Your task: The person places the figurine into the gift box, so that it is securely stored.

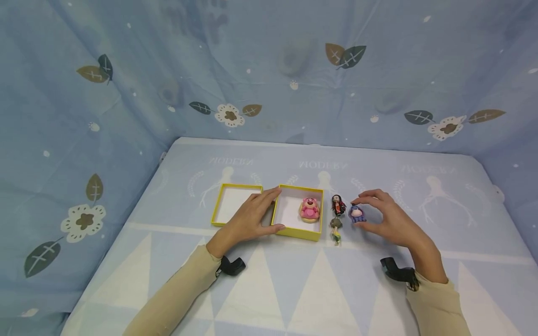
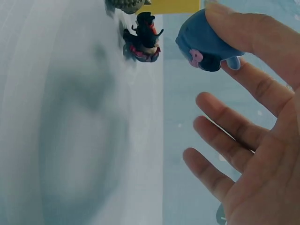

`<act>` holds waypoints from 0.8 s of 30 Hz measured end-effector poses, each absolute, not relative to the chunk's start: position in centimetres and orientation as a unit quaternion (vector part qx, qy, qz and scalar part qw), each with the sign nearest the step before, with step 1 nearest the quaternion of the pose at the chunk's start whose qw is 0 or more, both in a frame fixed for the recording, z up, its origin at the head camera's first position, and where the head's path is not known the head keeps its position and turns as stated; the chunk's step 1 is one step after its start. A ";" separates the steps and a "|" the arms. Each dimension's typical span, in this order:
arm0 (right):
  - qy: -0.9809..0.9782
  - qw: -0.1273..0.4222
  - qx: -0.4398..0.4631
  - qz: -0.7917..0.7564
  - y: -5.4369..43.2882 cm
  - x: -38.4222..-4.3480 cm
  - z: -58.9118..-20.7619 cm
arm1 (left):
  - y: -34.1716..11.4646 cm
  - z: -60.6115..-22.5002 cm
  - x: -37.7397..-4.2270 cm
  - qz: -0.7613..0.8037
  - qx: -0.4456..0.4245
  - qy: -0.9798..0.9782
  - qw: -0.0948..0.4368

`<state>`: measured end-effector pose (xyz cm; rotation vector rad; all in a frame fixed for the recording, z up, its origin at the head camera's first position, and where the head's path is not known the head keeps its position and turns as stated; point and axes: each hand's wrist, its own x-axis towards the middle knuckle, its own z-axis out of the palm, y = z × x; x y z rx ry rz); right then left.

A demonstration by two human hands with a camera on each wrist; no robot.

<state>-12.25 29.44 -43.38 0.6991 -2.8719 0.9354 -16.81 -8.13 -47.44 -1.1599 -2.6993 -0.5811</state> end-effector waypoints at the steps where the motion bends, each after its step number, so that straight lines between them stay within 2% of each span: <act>1: -0.925 0.018 0.224 0.307 29.4 -12.3 -43.3 | -8.1 -47.4 -16.8 -0.194 -0.386 -0.899 0.071; 24: -0.898 0.005 0.278 0.342 25.5 -14.9 -42.9 | -8.2 -47.5 -16.9 -0.187 -0.383 -0.902 0.070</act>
